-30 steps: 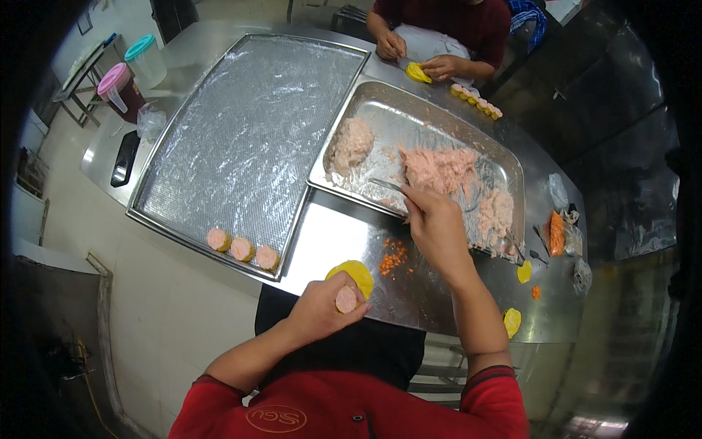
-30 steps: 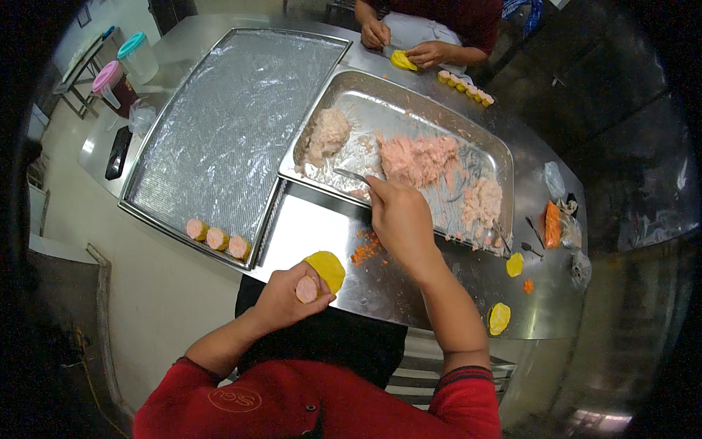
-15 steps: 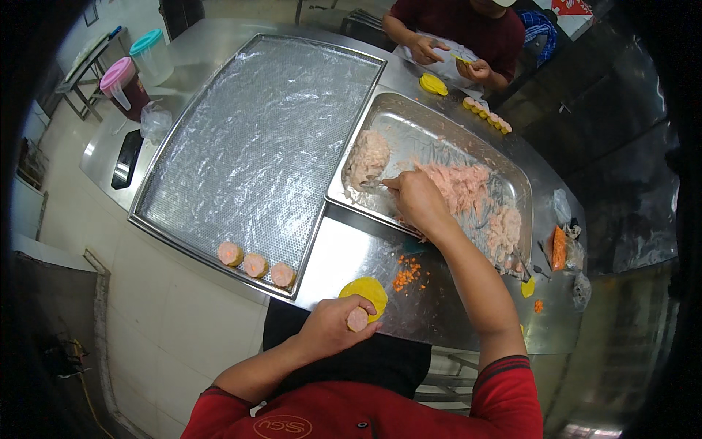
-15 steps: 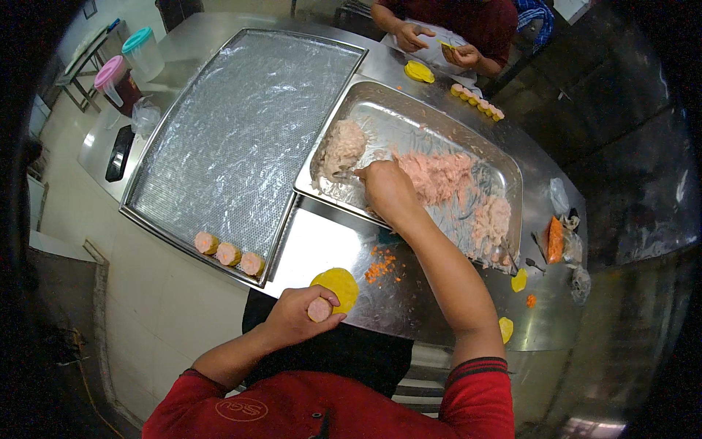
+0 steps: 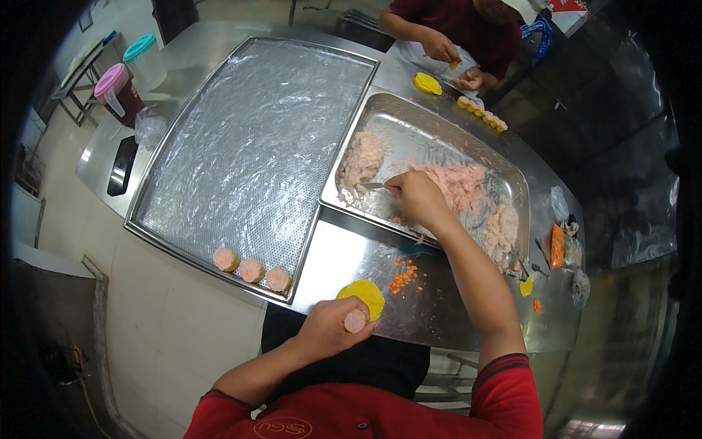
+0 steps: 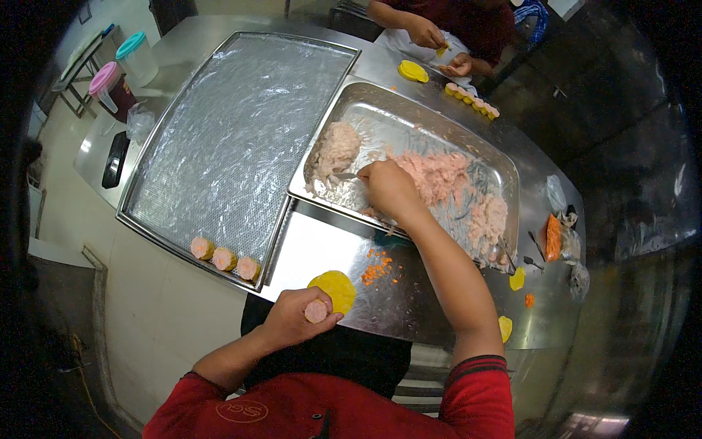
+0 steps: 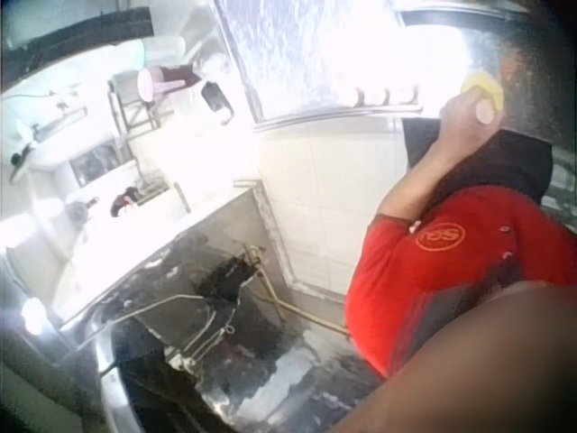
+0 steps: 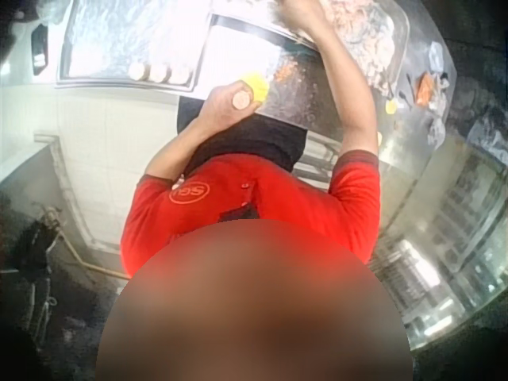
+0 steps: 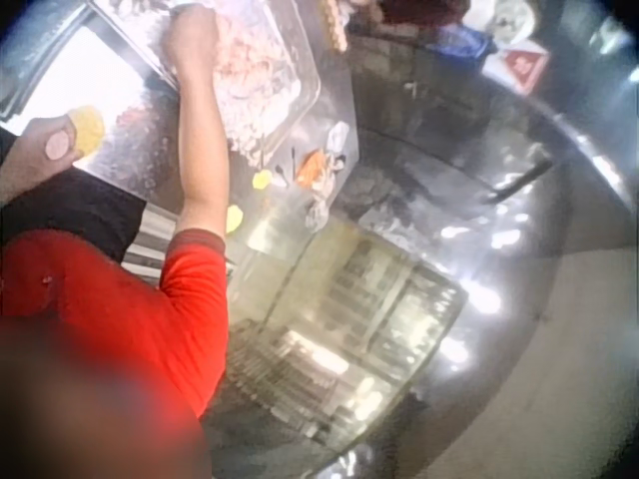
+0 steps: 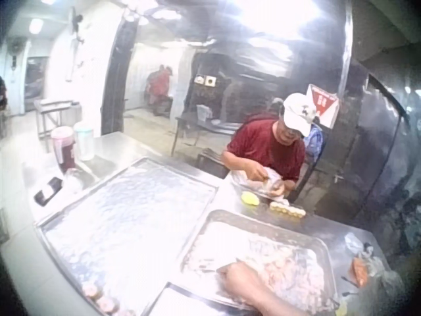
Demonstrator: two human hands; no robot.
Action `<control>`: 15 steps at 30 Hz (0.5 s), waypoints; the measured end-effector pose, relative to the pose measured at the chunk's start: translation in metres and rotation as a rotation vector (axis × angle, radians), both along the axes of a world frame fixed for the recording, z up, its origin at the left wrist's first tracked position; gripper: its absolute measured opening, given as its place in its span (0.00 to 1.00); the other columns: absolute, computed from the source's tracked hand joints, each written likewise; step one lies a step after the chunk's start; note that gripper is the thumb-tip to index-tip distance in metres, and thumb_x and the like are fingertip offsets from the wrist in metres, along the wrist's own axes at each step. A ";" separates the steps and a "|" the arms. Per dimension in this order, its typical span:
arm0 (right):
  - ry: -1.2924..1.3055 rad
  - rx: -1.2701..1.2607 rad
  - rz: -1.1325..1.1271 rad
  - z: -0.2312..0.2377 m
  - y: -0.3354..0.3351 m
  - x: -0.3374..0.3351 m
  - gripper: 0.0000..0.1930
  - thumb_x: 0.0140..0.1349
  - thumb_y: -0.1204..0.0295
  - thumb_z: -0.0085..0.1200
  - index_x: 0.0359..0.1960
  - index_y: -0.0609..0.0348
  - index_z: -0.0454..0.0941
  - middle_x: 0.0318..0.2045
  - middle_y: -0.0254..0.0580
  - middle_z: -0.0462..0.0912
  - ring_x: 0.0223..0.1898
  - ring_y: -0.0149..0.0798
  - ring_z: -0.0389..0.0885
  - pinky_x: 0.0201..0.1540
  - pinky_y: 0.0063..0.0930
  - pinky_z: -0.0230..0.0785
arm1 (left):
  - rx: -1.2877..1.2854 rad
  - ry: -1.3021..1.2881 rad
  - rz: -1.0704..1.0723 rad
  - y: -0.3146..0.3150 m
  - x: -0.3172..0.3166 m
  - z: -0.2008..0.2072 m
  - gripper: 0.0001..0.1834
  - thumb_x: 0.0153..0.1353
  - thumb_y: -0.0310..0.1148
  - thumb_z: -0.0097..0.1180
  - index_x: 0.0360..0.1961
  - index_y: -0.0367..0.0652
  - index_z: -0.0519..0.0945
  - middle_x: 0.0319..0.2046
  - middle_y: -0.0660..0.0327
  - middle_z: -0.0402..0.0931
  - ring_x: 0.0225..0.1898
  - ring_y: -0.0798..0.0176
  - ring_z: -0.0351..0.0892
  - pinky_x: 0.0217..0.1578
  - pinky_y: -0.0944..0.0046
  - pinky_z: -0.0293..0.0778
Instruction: The person scoops a pink paste onto yellow discs and places the assembled items on a metal tray. The process is repeated multiple times with consistent hand motions.
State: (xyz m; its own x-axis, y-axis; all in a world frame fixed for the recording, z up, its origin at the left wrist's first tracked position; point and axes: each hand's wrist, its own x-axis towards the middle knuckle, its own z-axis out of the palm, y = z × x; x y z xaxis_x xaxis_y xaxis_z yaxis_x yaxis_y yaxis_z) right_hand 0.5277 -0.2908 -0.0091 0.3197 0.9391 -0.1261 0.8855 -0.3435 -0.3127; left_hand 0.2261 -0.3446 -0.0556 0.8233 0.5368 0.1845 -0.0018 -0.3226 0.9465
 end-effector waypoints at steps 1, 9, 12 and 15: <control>-0.030 -0.022 0.012 -0.001 0.000 -0.002 0.13 0.62 0.74 0.58 0.45 0.56 0.90 0.39 0.56 0.88 0.41 0.56 0.88 0.49 0.45 0.79 | -0.006 0.001 0.001 0.000 0.000 0.000 0.14 0.57 0.35 0.75 0.34 0.43 0.81 0.28 0.51 0.85 0.30 0.48 0.88 0.31 0.55 0.82; 0.209 0.103 0.075 0.047 -0.036 -0.015 0.10 0.64 0.72 0.59 0.42 0.64 0.88 0.34 0.57 0.88 0.37 0.52 0.88 0.44 0.44 0.78 | -0.104 0.019 0.057 0.003 -0.001 0.013 0.14 0.56 0.33 0.77 0.32 0.42 0.80 0.28 0.58 0.85 0.31 0.64 0.86 0.37 0.63 0.80; 0.366 0.195 0.098 0.072 -0.080 -0.030 0.10 0.64 0.74 0.60 0.44 0.65 0.87 0.31 0.53 0.87 0.33 0.47 0.87 0.42 0.37 0.77 | -0.146 0.027 0.070 0.007 0.002 0.024 0.14 0.56 0.33 0.77 0.32 0.41 0.81 0.28 0.59 0.85 0.31 0.67 0.85 0.38 0.65 0.79; 0.432 0.294 0.139 0.080 -0.128 -0.057 0.14 0.62 0.81 0.58 0.48 0.62 0.87 0.33 0.49 0.86 0.32 0.43 0.85 0.41 0.32 0.77 | -0.149 0.062 0.054 0.009 0.008 0.033 0.13 0.58 0.34 0.75 0.36 0.39 0.82 0.31 0.52 0.86 0.33 0.59 0.88 0.38 0.61 0.81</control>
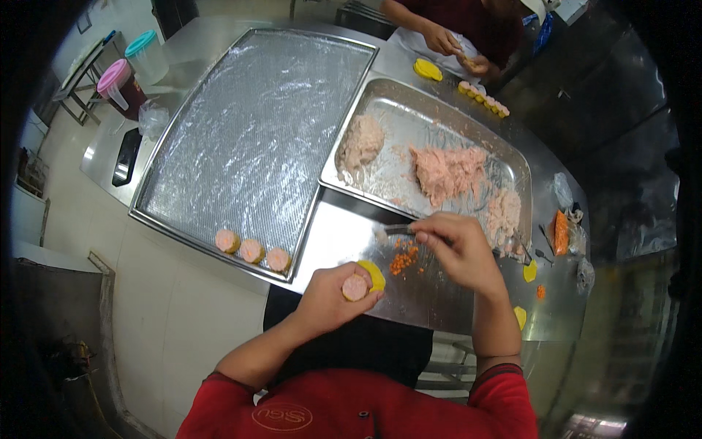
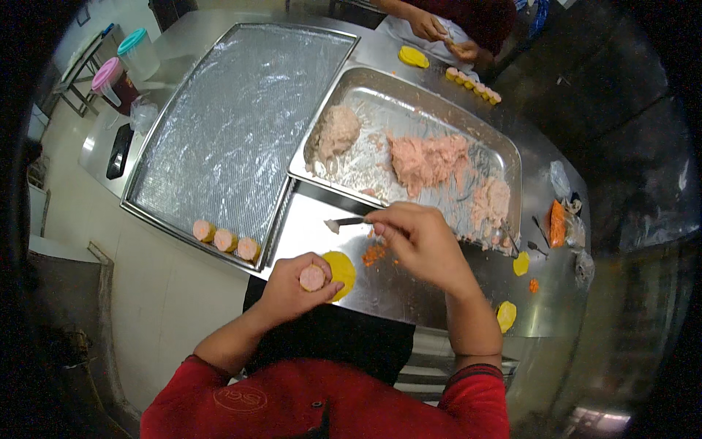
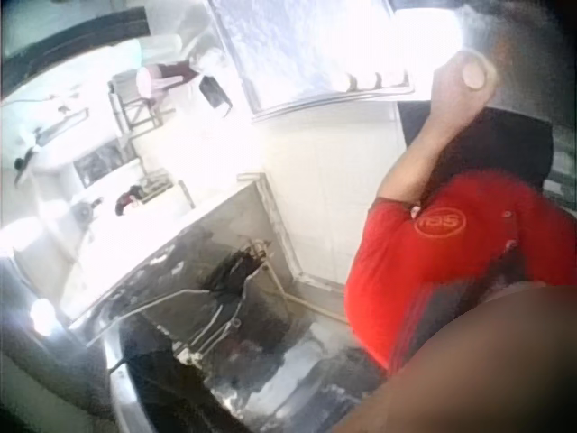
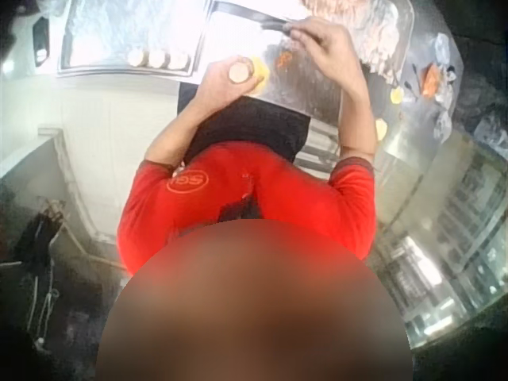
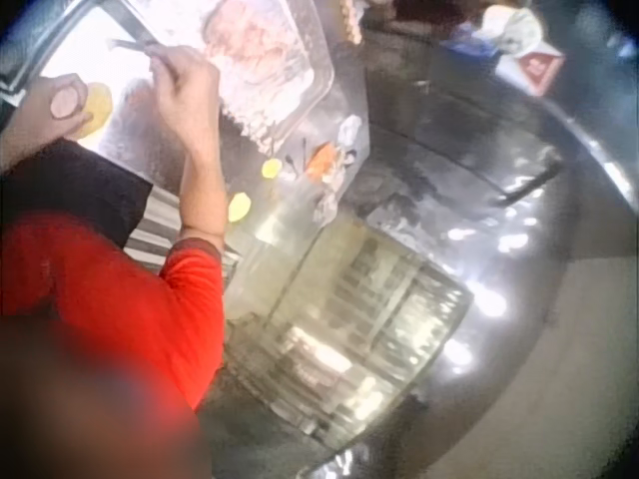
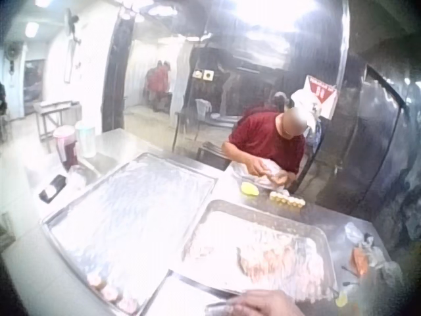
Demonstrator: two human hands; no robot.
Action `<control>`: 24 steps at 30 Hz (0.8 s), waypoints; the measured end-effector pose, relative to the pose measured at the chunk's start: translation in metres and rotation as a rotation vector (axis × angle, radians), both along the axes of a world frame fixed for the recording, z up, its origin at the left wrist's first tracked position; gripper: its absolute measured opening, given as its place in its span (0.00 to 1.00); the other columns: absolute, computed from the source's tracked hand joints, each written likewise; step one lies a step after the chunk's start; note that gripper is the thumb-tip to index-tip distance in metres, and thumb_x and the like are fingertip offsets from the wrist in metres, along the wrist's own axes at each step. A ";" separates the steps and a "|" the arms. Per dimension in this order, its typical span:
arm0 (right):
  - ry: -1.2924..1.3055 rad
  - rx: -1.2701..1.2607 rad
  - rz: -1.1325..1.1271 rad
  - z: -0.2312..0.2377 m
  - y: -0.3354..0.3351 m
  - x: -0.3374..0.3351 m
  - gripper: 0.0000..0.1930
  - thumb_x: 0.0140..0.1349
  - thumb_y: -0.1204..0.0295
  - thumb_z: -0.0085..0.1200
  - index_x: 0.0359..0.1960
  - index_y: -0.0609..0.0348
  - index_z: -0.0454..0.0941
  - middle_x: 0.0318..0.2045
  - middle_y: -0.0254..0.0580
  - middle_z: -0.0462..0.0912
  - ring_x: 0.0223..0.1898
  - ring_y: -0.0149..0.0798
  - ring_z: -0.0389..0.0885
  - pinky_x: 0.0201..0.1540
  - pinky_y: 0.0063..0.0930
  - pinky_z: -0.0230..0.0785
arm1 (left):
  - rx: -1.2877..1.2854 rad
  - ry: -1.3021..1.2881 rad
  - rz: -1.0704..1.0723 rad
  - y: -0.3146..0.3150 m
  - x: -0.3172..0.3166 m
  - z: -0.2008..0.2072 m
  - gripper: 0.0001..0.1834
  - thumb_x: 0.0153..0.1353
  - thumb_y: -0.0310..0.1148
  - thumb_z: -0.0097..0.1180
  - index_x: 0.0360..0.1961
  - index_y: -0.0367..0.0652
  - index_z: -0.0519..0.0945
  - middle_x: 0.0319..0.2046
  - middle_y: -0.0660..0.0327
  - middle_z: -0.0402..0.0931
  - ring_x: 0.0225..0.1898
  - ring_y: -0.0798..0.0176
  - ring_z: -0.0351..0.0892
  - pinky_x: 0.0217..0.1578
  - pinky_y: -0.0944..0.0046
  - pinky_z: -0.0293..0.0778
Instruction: The person scoops a pink paste onto yellow discs and places the assembled items on a metal tray. The process is repeated multiple times with consistent hand motions.
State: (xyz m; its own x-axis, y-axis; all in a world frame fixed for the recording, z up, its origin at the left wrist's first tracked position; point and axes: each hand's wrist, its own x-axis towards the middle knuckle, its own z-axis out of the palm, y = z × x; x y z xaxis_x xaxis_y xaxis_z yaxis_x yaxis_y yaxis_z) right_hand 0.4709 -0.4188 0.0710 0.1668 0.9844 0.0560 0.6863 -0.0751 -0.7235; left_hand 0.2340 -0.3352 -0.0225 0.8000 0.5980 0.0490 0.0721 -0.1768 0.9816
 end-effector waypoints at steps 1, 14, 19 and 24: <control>0.037 0.042 0.007 -0.003 -0.013 -0.010 0.16 0.60 0.83 0.57 0.49 0.61 0.87 0.33 0.48 0.86 0.33 0.43 0.85 0.40 0.31 0.77 | 0.010 -0.025 -0.002 -0.001 0.002 0.003 0.13 0.59 0.34 0.74 0.38 0.38 0.83 0.31 0.53 0.87 0.33 0.61 0.88 0.38 0.62 0.81; 0.093 0.340 0.062 -0.064 -0.085 -0.043 0.27 0.48 0.89 0.56 0.50 0.54 0.90 0.35 0.41 0.84 0.34 0.41 0.82 0.40 0.32 0.74 | 0.060 -0.058 -0.098 -0.031 0.012 0.015 0.10 0.58 0.29 0.74 0.36 0.37 0.84 0.30 0.62 0.86 0.31 0.73 0.82 0.34 0.69 0.77; 0.036 0.322 -0.013 -0.060 -0.098 -0.034 0.25 0.48 0.87 0.60 0.49 0.51 0.91 0.35 0.40 0.84 0.35 0.42 0.81 0.42 0.34 0.74 | -0.028 0.019 -0.076 -0.036 0.007 0.016 0.10 0.56 0.29 0.74 0.33 0.38 0.84 0.29 0.62 0.86 0.30 0.72 0.82 0.34 0.69 0.77; -0.005 0.419 0.083 -0.057 -0.095 -0.039 0.26 0.48 0.87 0.60 0.49 0.50 0.91 0.35 0.39 0.83 0.34 0.42 0.81 0.41 0.35 0.73 | -0.010 0.007 -0.118 -0.039 0.008 0.021 0.10 0.55 0.31 0.74 0.34 0.37 0.85 0.28 0.57 0.85 0.30 0.66 0.84 0.34 0.66 0.78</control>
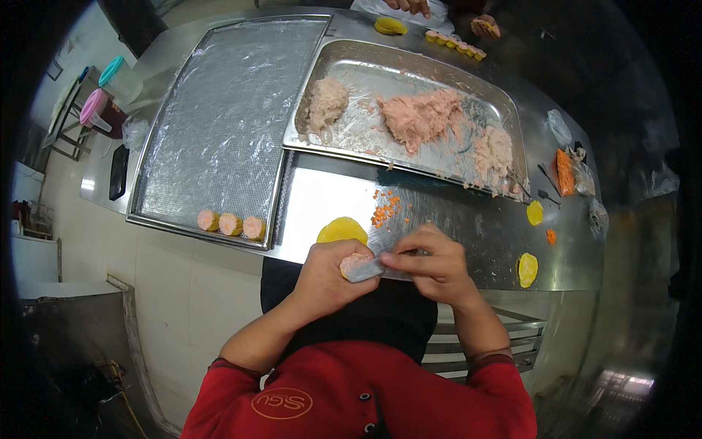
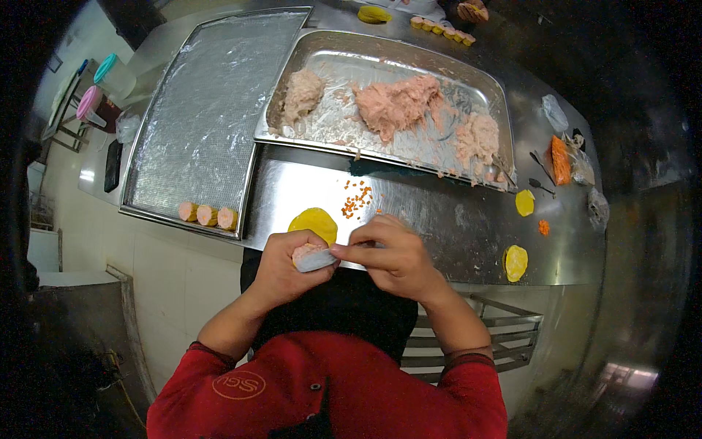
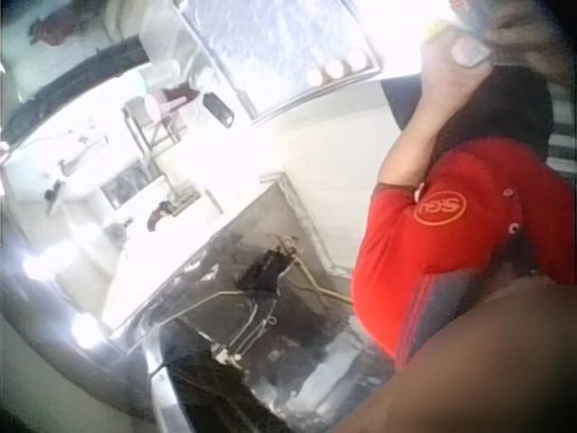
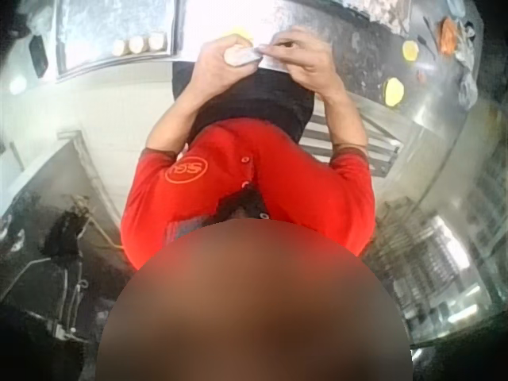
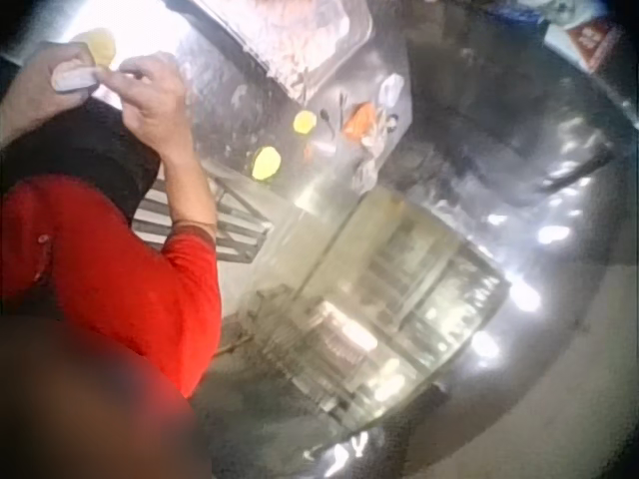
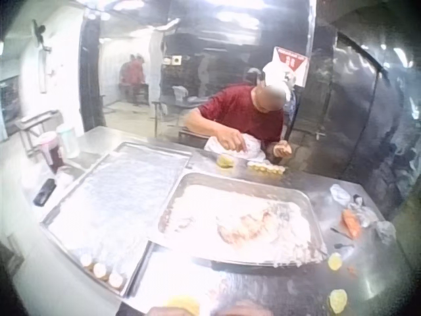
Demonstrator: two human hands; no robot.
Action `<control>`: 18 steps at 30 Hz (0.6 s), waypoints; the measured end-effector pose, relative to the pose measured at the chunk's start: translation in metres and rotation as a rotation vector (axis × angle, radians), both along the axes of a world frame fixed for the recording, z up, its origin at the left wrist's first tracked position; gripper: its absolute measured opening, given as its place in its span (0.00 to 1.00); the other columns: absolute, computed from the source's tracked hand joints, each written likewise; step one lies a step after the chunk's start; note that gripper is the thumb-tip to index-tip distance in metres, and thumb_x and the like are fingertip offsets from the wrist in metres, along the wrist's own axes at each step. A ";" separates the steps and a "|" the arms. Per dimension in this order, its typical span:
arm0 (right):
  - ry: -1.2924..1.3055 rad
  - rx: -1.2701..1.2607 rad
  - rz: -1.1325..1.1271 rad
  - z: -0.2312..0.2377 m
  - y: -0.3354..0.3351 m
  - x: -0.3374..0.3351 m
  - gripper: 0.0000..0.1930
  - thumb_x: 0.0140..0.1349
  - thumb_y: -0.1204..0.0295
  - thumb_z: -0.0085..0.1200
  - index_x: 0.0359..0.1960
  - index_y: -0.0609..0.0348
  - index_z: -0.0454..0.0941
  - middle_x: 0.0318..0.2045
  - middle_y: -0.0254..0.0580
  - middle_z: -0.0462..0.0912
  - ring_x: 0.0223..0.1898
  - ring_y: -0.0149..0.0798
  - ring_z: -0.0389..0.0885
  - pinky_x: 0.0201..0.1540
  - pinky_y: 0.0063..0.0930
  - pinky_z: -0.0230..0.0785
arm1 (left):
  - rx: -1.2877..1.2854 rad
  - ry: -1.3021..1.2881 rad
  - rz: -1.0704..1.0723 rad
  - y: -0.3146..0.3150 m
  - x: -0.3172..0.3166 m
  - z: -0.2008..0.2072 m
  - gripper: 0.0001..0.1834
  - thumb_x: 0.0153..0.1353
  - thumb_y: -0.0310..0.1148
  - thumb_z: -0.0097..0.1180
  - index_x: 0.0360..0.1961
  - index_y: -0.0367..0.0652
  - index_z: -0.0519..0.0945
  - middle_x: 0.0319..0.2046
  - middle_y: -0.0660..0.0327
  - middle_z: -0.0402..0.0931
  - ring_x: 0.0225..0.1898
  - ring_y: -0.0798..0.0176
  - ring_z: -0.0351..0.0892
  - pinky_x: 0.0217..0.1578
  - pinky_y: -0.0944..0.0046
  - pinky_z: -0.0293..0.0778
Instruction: The person scoops a pink paste onto yellow discs and places the assembled items on a metal tray. The process is repeated multiple times with consistent hand motions.
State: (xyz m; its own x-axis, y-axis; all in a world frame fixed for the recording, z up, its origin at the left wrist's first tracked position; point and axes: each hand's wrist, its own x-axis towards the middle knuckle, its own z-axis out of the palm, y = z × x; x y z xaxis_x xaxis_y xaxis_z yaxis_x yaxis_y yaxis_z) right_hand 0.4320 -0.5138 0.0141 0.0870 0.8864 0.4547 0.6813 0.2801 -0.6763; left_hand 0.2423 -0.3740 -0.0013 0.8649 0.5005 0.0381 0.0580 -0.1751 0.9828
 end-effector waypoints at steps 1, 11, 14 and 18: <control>-0.065 -0.052 0.036 0.000 0.002 0.000 0.26 0.48 0.87 0.61 0.49 0.49 0.91 0.35 0.39 0.83 0.33 0.42 0.81 0.41 0.35 0.73 | -0.012 -0.023 -0.021 0.000 0.000 0.001 0.11 0.56 0.32 0.73 0.35 0.37 0.85 0.28 0.55 0.85 0.30 0.64 0.86 0.35 0.64 0.79; -0.036 -0.073 0.027 -0.005 0.005 0.004 0.24 0.50 0.86 0.62 0.49 0.51 0.91 0.34 0.39 0.83 0.34 0.43 0.82 0.42 0.36 0.74 | 0.120 -0.003 0.014 0.000 0.000 0.000 0.11 0.55 0.31 0.75 0.33 0.38 0.85 0.28 0.60 0.85 0.30 0.68 0.84 0.33 0.66 0.78; -0.011 -0.025 -0.076 -0.008 0.003 0.008 0.20 0.53 0.86 0.62 0.47 0.54 0.91 0.34 0.41 0.85 0.33 0.44 0.82 0.42 0.37 0.75 | 0.174 0.000 0.060 0.004 -0.001 0.000 0.12 0.55 0.31 0.75 0.37 0.37 0.86 0.34 0.57 0.86 0.36 0.64 0.87 0.39 0.64 0.80; 0.208 -0.040 -0.108 -0.006 -0.006 0.013 0.14 0.57 0.81 0.64 0.45 0.57 0.91 0.32 0.43 0.86 0.31 0.43 0.82 0.42 0.35 0.74 | 0.202 -0.083 0.023 0.007 -0.001 -0.003 0.19 0.54 0.28 0.75 0.47 0.39 0.83 0.44 0.51 0.85 0.45 0.55 0.87 0.45 0.60 0.80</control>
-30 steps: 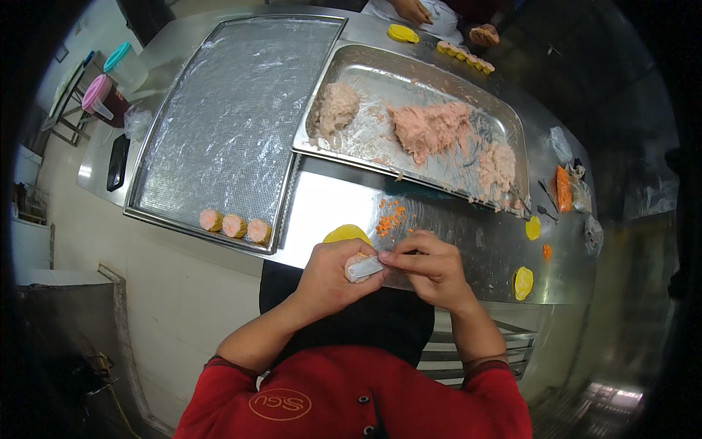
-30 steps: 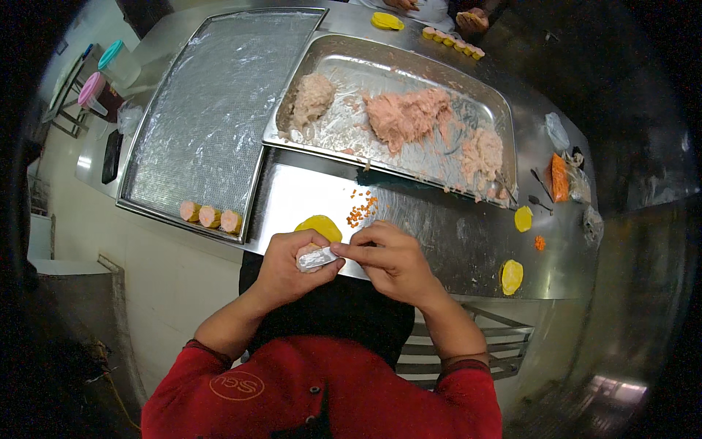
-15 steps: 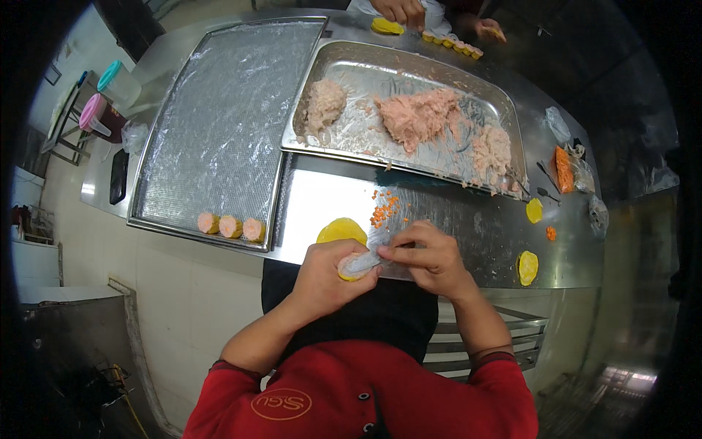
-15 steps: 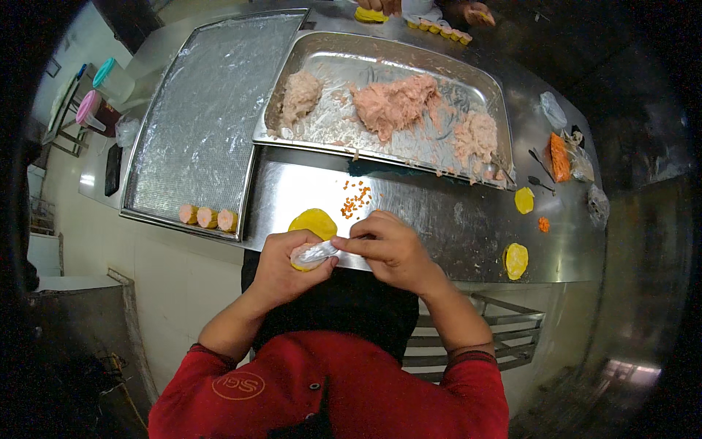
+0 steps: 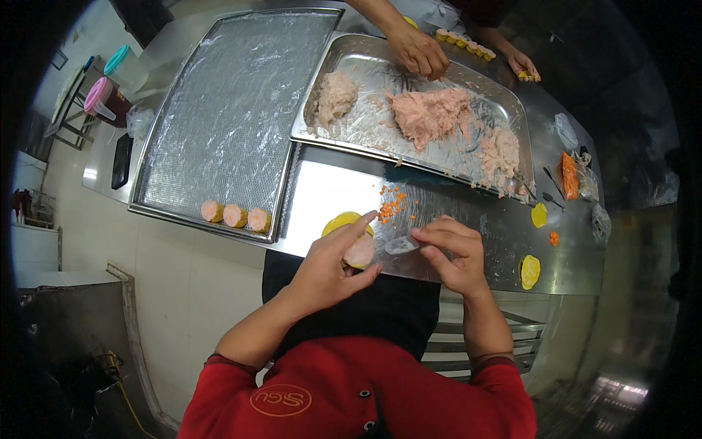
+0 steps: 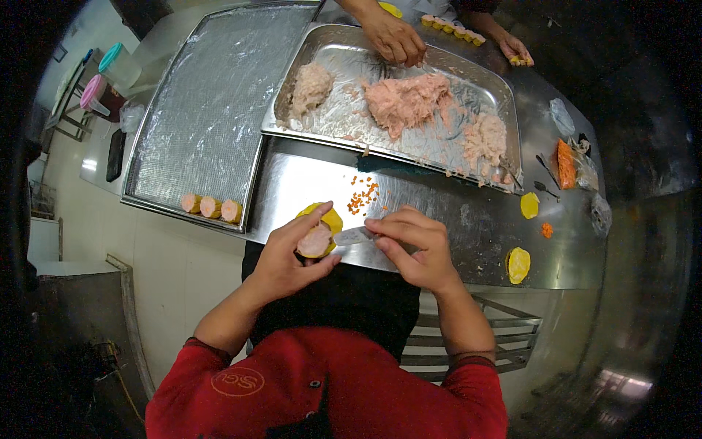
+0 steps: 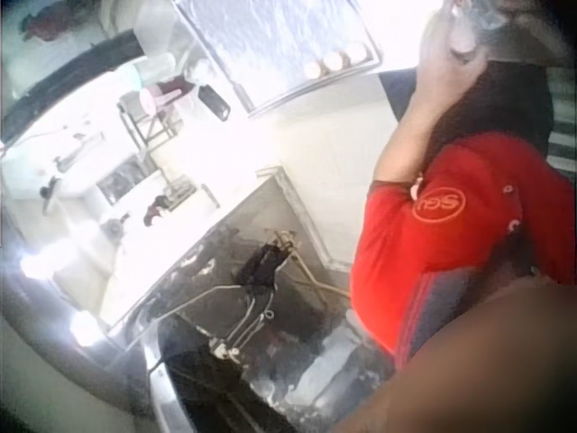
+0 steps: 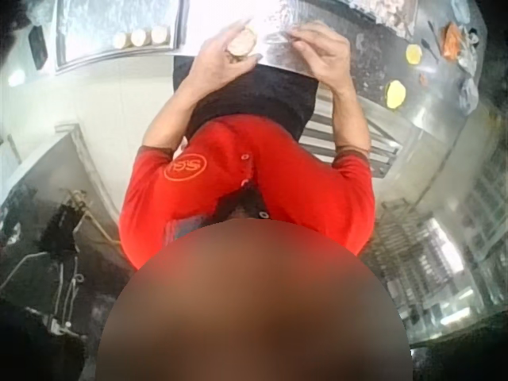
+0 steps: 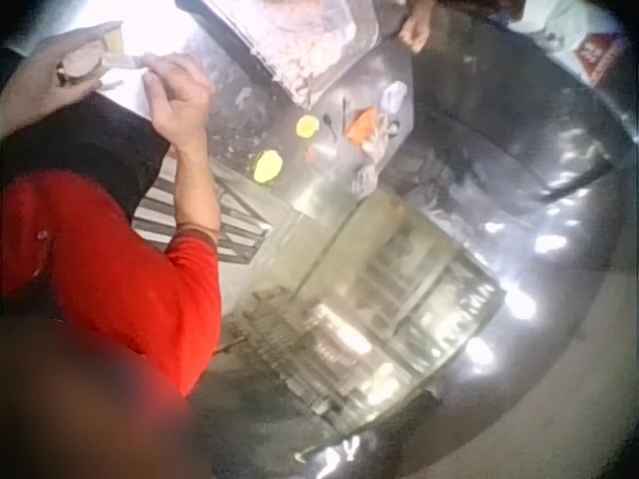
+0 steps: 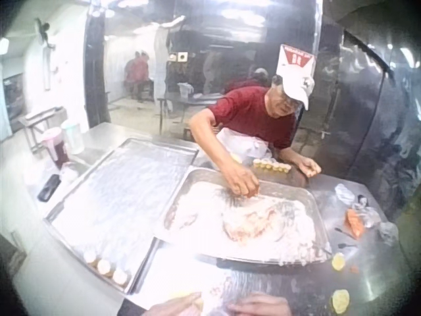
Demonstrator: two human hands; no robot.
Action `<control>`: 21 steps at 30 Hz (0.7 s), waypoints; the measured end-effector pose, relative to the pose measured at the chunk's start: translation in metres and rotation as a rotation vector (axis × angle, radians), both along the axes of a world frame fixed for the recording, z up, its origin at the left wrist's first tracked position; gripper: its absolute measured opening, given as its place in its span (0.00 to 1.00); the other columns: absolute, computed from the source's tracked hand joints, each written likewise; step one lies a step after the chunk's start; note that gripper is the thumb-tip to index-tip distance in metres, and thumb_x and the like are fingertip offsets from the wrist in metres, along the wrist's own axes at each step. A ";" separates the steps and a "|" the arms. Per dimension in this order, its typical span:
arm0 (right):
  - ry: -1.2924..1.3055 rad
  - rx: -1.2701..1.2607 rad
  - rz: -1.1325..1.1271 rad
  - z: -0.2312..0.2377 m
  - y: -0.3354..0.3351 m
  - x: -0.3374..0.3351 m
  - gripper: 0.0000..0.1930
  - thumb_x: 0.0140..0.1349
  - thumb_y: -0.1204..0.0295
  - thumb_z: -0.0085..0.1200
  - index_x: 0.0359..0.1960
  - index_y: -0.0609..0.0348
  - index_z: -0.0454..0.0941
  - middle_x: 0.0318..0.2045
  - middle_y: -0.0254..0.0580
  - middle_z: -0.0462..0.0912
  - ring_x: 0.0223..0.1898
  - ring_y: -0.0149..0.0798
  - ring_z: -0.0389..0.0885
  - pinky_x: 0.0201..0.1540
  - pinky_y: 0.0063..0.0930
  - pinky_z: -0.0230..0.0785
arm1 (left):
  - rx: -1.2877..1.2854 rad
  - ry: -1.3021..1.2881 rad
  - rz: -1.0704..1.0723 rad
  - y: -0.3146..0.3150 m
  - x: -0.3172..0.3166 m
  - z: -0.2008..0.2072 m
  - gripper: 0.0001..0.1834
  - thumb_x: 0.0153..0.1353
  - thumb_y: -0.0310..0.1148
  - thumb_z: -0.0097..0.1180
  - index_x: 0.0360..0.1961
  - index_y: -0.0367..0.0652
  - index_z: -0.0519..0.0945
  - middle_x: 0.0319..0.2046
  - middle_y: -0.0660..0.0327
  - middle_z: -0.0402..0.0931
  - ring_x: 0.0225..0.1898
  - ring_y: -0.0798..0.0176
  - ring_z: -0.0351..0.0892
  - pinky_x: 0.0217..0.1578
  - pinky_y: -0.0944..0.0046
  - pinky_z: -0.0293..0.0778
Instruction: The person scoops a pink paste onto yellow discs and places the assembled items on a metal tray. The process is repeated multiple times with consistent hand motions.
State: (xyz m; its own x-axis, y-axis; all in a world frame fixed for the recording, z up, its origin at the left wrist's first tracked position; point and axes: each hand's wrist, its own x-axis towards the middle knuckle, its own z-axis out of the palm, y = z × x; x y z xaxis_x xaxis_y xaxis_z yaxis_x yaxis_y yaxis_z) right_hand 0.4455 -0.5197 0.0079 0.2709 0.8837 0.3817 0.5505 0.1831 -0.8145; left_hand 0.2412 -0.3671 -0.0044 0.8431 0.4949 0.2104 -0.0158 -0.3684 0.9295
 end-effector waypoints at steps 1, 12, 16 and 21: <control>0.033 -0.017 0.023 0.002 -0.002 0.002 0.12 0.58 0.80 0.65 0.44 0.58 0.91 0.31 0.43 0.87 0.31 0.43 0.83 0.42 0.35 0.73 | 0.034 -0.018 -0.038 0.001 0.001 -0.002 0.21 0.53 0.28 0.75 0.49 0.39 0.82 0.46 0.48 0.84 0.47 0.53 0.87 0.45 0.58 0.80; -0.066 -0.030 0.161 0.015 0.018 -0.011 0.07 0.57 0.69 0.71 0.32 0.58 0.89 0.25 0.40 0.84 0.30 0.42 0.82 0.39 0.36 0.70 | 0.024 0.029 -0.060 -0.010 -0.002 0.002 0.11 0.51 0.27 0.76 0.32 0.41 0.84 0.31 0.58 0.86 0.31 0.61 0.87 0.35 0.64 0.80; -0.168 -0.062 0.109 0.010 0.024 -0.010 0.08 0.56 0.68 0.72 0.29 0.57 0.88 0.23 0.39 0.80 0.28 0.43 0.79 0.36 0.38 0.68 | 0.067 0.043 0.003 -0.009 -0.002 0.000 0.11 0.51 0.30 0.77 0.29 0.41 0.84 0.25 0.59 0.85 0.25 0.66 0.85 0.29 0.67 0.78; -0.156 -0.041 0.093 0.008 0.018 -0.012 0.07 0.54 0.70 0.73 0.33 0.55 0.90 0.27 0.37 0.84 0.31 0.41 0.81 0.39 0.35 0.68 | 0.060 0.024 -0.021 -0.010 -0.002 -0.003 0.11 0.51 0.30 0.77 0.29 0.41 0.83 0.24 0.59 0.84 0.25 0.67 0.84 0.29 0.66 0.77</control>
